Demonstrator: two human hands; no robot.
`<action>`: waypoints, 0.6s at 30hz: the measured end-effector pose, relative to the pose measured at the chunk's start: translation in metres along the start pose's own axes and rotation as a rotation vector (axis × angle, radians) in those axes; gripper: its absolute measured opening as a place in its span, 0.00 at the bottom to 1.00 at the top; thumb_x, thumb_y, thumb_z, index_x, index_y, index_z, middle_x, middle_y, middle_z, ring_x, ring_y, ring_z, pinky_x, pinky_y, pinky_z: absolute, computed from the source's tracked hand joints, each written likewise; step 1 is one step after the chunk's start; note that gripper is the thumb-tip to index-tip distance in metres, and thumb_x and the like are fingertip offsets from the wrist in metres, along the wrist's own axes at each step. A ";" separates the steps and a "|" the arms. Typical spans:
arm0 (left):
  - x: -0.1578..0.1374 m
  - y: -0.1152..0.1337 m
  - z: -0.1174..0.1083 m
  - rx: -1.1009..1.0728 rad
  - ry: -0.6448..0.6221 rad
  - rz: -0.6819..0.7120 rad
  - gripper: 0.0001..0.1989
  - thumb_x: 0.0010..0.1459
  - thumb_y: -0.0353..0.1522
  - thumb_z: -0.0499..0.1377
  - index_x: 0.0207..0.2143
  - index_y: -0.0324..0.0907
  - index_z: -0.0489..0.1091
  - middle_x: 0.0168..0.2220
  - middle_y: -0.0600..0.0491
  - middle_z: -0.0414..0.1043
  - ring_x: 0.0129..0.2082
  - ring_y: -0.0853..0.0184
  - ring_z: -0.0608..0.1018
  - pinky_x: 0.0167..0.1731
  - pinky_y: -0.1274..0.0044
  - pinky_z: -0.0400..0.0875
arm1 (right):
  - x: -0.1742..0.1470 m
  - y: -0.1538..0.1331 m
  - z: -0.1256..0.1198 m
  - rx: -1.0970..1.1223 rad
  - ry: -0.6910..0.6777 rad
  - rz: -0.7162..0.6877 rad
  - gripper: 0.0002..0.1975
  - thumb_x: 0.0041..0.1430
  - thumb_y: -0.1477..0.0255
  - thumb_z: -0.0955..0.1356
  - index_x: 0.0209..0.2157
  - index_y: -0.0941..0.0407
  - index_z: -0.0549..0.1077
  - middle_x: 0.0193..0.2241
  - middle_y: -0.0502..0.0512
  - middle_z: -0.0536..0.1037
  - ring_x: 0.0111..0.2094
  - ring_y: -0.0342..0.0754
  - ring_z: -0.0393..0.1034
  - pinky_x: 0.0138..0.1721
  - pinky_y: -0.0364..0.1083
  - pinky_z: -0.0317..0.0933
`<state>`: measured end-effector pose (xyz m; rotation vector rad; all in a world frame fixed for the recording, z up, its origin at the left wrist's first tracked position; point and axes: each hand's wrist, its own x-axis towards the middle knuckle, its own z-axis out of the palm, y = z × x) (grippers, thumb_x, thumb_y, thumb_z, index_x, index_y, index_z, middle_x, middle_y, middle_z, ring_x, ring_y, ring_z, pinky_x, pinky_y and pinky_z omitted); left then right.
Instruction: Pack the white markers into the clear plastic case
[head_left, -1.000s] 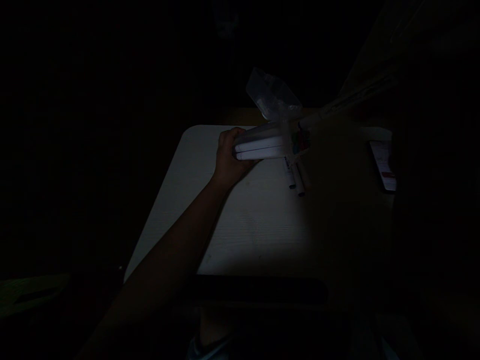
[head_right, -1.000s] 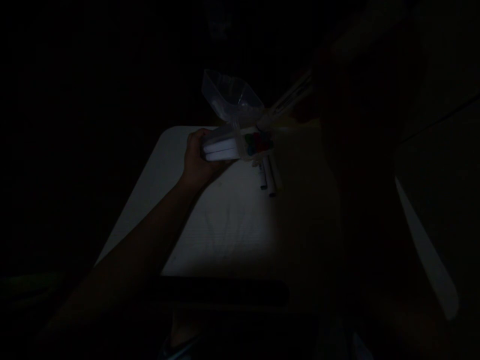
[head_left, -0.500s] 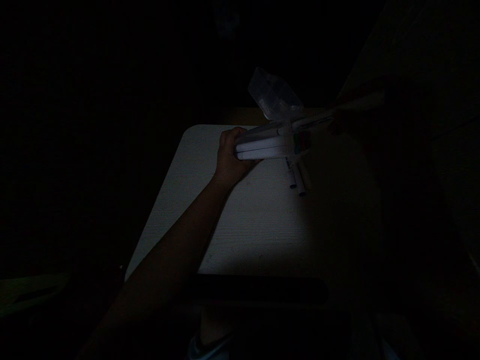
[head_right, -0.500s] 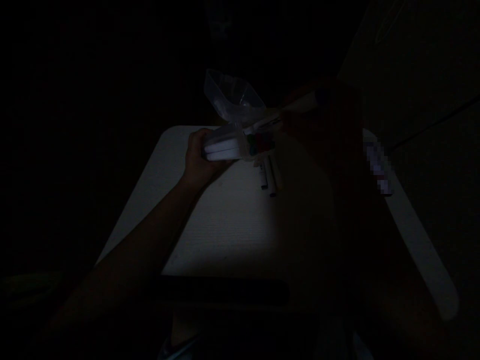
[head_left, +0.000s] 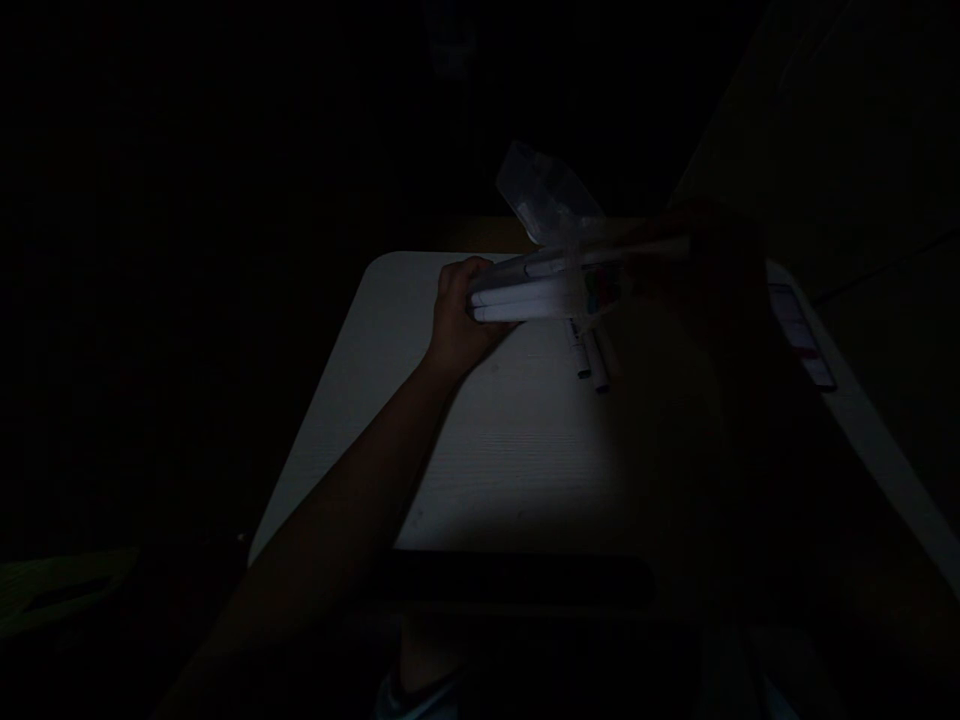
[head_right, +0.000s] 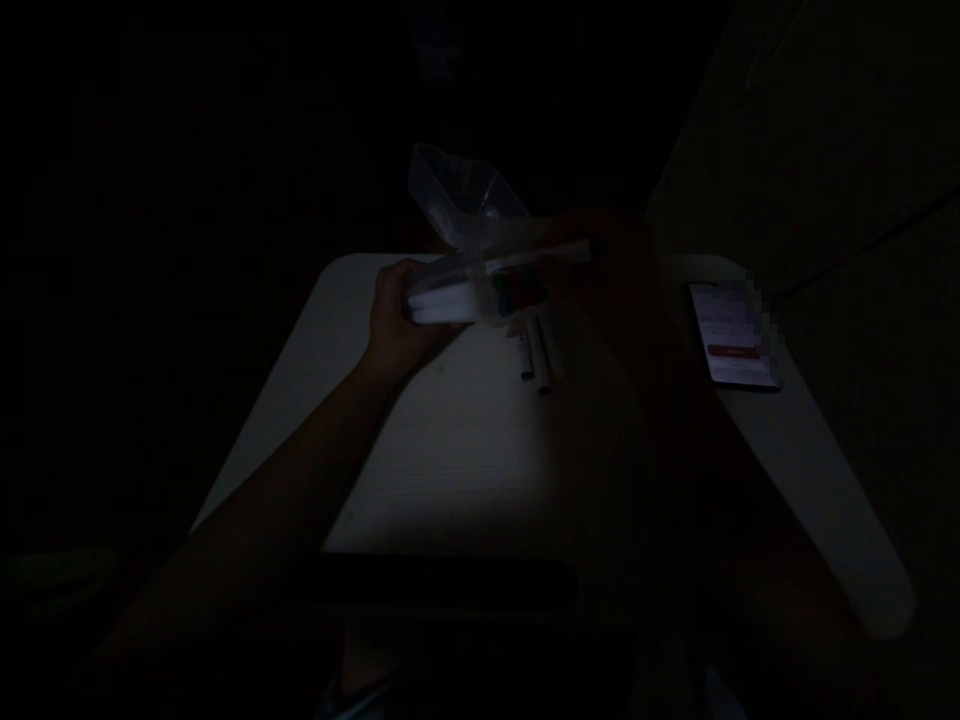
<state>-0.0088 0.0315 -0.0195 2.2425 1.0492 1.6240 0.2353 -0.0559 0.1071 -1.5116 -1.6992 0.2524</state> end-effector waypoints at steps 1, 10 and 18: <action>0.000 0.000 0.000 -0.004 0.001 -0.004 0.44 0.36 0.57 0.69 0.52 0.47 0.62 0.48 0.48 0.65 0.50 0.57 0.73 0.50 0.65 0.71 | 0.000 -0.002 0.001 0.019 0.015 0.046 0.10 0.55 0.75 0.72 0.40 0.61 0.77 0.37 0.53 0.76 0.38 0.40 0.72 0.39 0.42 0.65; 0.000 -0.002 -0.001 0.022 0.000 0.035 0.43 0.39 0.57 0.69 0.52 0.46 0.62 0.49 0.48 0.66 0.49 0.60 0.74 0.48 0.66 0.72 | 0.001 -0.003 0.013 0.062 -0.039 0.089 0.08 0.57 0.78 0.69 0.40 0.60 0.75 0.38 0.51 0.77 0.37 0.35 0.70 0.39 0.39 0.64; 0.000 0.003 -0.003 0.021 -0.008 0.009 0.43 0.38 0.57 0.69 0.52 0.45 0.63 0.48 0.48 0.66 0.48 0.59 0.74 0.47 0.68 0.72 | -0.002 -0.008 0.013 0.060 0.065 0.066 0.10 0.50 0.82 0.71 0.37 0.61 0.77 0.36 0.51 0.79 0.36 0.41 0.71 0.39 0.43 0.68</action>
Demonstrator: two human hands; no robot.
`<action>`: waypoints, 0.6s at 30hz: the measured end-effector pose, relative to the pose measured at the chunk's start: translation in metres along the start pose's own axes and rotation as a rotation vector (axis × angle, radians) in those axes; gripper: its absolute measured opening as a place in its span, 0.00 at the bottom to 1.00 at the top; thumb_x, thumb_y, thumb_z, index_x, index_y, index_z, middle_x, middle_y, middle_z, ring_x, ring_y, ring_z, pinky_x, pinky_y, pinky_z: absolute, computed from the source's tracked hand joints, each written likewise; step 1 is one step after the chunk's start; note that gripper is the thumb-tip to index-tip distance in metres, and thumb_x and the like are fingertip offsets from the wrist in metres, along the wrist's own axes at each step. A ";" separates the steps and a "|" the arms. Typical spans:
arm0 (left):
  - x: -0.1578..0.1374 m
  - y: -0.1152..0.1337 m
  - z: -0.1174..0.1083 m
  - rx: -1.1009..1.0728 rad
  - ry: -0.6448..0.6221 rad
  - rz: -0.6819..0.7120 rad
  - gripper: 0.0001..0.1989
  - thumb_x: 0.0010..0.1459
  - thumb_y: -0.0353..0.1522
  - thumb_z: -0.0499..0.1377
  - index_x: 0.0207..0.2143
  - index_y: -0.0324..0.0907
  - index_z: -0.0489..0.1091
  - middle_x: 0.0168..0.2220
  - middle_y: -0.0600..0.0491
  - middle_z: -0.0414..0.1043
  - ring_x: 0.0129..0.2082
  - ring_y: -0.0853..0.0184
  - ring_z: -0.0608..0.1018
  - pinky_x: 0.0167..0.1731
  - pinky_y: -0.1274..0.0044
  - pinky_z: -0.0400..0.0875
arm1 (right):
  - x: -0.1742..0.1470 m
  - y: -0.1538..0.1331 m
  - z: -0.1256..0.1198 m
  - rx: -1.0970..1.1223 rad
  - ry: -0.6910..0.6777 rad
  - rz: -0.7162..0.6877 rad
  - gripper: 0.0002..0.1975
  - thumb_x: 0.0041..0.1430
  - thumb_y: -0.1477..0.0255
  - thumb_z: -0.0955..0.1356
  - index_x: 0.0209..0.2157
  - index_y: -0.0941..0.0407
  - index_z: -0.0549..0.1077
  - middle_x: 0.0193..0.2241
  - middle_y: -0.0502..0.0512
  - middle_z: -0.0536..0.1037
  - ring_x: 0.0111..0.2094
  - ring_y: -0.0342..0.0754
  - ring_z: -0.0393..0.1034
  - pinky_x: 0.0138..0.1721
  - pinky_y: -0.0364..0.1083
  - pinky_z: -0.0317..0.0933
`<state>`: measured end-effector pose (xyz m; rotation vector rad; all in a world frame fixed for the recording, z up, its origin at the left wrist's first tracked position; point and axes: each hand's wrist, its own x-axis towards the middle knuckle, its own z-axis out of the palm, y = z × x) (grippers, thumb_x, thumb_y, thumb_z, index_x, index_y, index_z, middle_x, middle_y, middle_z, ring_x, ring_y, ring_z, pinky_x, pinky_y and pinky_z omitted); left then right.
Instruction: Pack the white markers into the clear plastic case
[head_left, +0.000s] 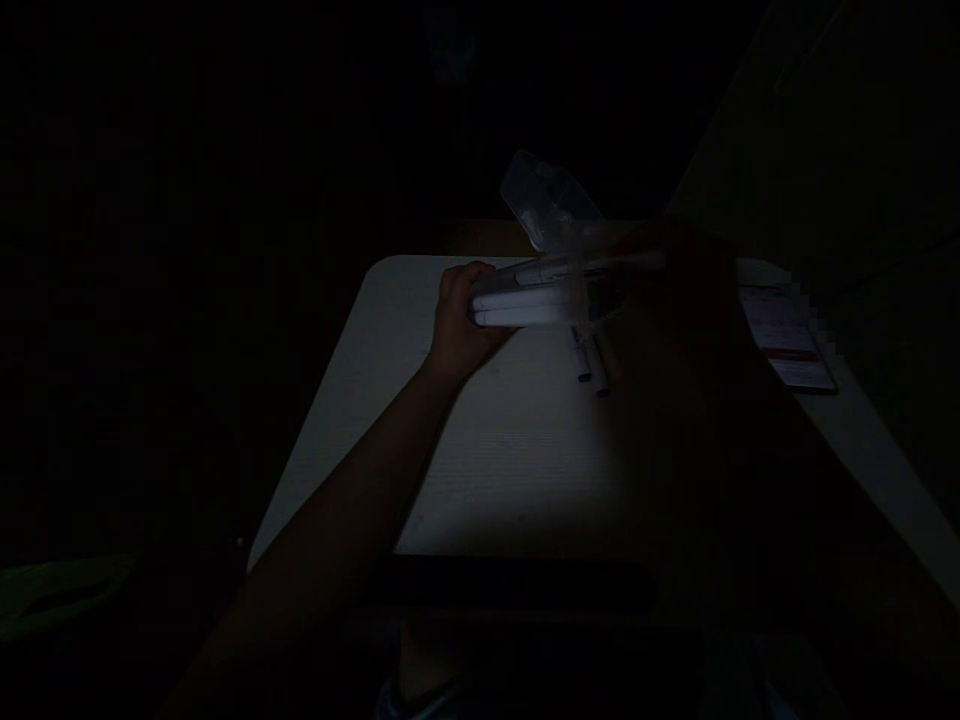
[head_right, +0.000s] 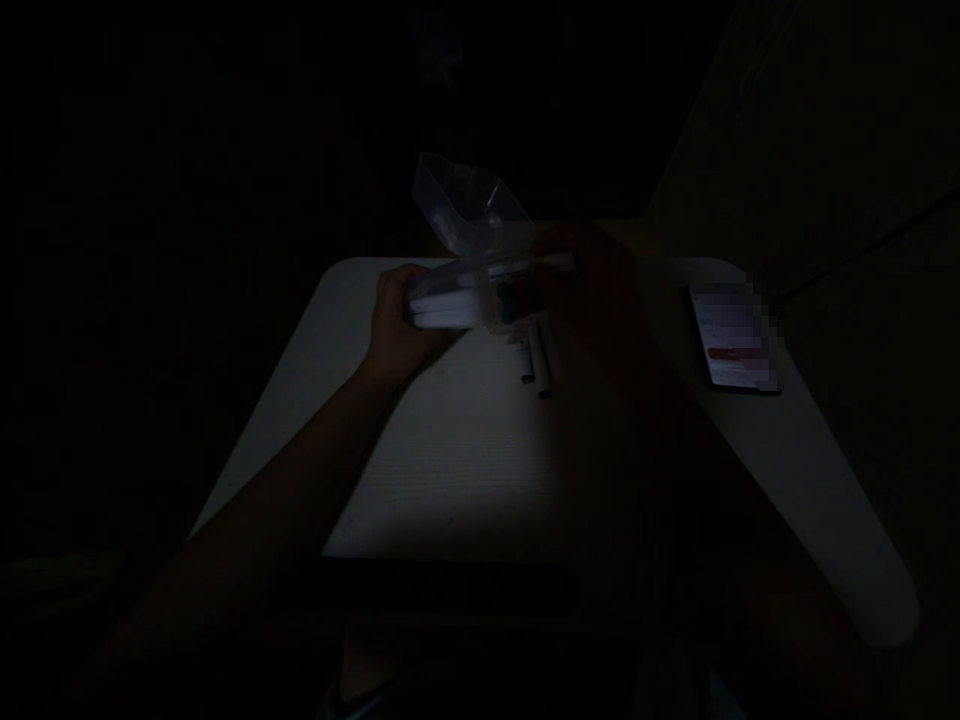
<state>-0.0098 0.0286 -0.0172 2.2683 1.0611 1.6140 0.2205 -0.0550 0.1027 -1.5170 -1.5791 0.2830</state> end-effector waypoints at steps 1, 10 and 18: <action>0.000 0.000 0.000 -0.002 0.006 -0.002 0.42 0.38 0.56 0.69 0.51 0.45 0.63 0.47 0.48 0.66 0.47 0.59 0.74 0.47 0.68 0.73 | -0.001 0.000 0.000 -0.012 0.010 0.007 0.10 0.51 0.82 0.71 0.37 0.61 0.77 0.36 0.52 0.79 0.36 0.42 0.72 0.39 0.43 0.68; -0.001 -0.002 0.002 -0.011 0.008 0.005 0.43 0.38 0.56 0.69 0.52 0.45 0.63 0.48 0.48 0.65 0.49 0.59 0.74 0.51 0.67 0.71 | -0.003 0.002 0.002 -0.065 0.047 -0.039 0.12 0.51 0.82 0.68 0.39 0.61 0.77 0.40 0.53 0.78 0.40 0.43 0.72 0.46 0.46 0.67; 0.000 -0.002 0.001 -0.006 0.013 0.019 0.42 0.38 0.57 0.68 0.52 0.46 0.63 0.48 0.48 0.65 0.49 0.59 0.74 0.50 0.67 0.71 | -0.005 0.003 0.001 -0.070 -0.062 -0.135 0.12 0.59 0.77 0.63 0.41 0.59 0.77 0.43 0.55 0.78 0.44 0.44 0.72 0.50 0.46 0.66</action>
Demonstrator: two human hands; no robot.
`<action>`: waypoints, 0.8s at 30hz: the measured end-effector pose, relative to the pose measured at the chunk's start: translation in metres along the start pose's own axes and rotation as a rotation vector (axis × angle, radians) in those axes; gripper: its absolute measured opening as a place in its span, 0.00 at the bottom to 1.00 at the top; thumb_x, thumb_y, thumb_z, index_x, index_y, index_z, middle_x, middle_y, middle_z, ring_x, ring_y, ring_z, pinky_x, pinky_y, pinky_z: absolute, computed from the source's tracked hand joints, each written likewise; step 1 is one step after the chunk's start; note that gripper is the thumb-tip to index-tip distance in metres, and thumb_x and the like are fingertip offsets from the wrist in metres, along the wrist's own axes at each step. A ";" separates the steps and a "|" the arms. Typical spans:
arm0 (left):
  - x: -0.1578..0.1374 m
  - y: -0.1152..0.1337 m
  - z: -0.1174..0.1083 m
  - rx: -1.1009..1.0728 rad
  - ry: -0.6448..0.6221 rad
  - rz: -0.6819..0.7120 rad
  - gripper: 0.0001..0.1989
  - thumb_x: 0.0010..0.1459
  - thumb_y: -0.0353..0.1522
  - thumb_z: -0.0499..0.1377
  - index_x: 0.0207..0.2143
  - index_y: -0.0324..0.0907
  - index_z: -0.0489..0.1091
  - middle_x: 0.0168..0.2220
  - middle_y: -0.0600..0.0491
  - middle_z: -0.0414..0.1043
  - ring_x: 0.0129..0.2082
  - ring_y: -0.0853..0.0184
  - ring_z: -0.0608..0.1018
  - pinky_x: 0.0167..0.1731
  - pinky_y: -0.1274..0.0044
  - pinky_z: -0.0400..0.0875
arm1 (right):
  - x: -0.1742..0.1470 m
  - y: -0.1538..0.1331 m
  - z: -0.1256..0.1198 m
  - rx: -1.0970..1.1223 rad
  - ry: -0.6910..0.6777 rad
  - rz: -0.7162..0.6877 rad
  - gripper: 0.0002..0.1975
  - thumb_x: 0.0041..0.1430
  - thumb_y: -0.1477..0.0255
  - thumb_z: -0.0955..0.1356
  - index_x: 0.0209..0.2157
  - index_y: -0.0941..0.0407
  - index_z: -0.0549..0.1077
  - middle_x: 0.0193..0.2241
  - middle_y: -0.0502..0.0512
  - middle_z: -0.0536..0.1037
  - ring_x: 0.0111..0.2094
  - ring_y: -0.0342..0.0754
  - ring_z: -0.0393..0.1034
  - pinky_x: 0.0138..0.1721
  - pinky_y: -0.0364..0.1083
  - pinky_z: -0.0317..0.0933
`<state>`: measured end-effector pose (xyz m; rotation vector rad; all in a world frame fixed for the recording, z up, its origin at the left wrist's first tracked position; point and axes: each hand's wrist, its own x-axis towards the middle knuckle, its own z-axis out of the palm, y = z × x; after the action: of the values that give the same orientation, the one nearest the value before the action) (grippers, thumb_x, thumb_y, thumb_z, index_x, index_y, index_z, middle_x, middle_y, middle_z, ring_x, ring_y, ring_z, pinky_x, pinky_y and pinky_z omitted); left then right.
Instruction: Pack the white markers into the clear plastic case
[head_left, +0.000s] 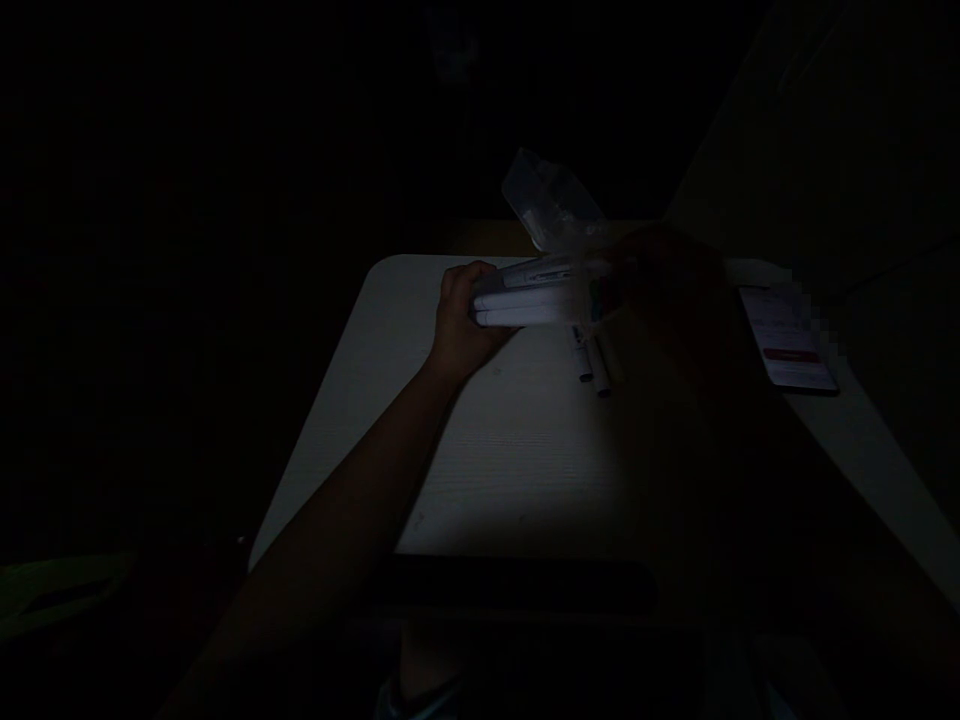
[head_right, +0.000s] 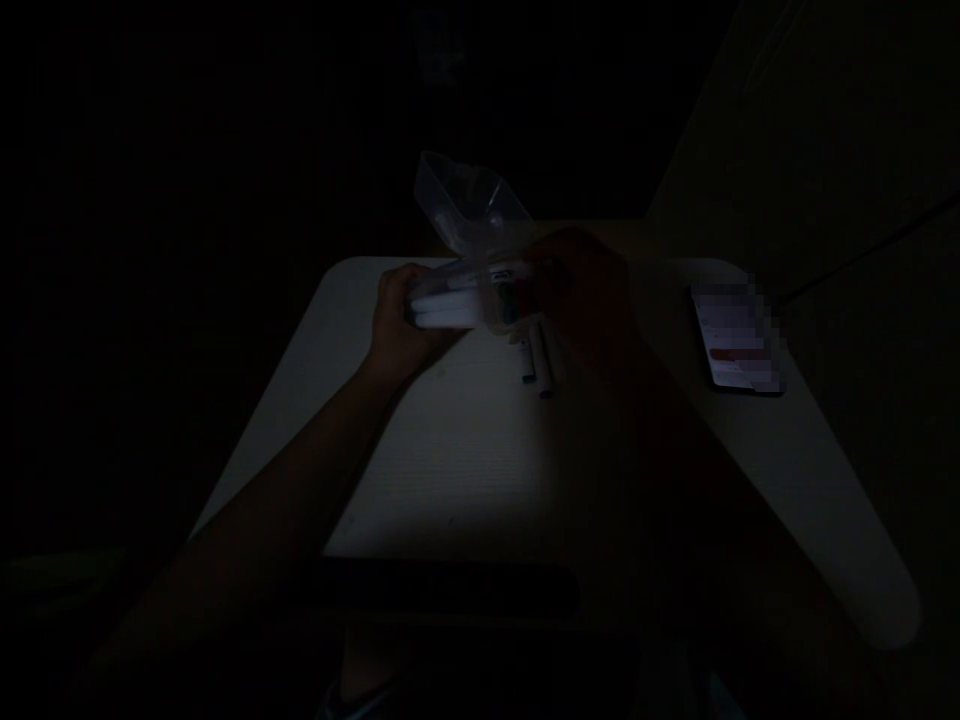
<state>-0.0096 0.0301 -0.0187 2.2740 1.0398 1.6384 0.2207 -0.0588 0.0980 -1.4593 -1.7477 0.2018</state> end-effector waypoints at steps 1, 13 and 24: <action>0.000 0.000 0.000 0.005 0.002 0.001 0.42 0.38 0.57 0.68 0.52 0.46 0.63 0.48 0.48 0.65 0.48 0.59 0.74 0.50 0.67 0.71 | -0.001 0.001 0.000 -0.005 -0.013 -0.013 0.13 0.60 0.76 0.63 0.42 0.58 0.77 0.44 0.55 0.77 0.45 0.44 0.72 0.51 0.46 0.66; 0.000 0.000 0.000 0.024 -0.012 0.004 0.44 0.37 0.57 0.68 0.52 0.45 0.63 0.48 0.47 0.65 0.48 0.59 0.74 0.50 0.67 0.72 | 0.003 0.008 0.004 -0.144 -0.008 -0.079 0.15 0.58 0.77 0.62 0.43 0.57 0.76 0.45 0.57 0.75 0.49 0.48 0.70 0.53 0.49 0.66; 0.000 -0.002 0.001 -0.002 0.004 0.005 0.44 0.36 0.57 0.68 0.52 0.46 0.63 0.48 0.48 0.65 0.48 0.59 0.74 0.49 0.68 0.72 | 0.000 0.000 0.005 -0.093 0.093 0.113 0.10 0.61 0.74 0.66 0.43 0.59 0.76 0.44 0.56 0.77 0.41 0.43 0.72 0.46 0.43 0.66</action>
<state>-0.0095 0.0320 -0.0207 2.2748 1.0338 1.6456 0.2174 -0.0567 0.0944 -1.6108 -1.6207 0.1109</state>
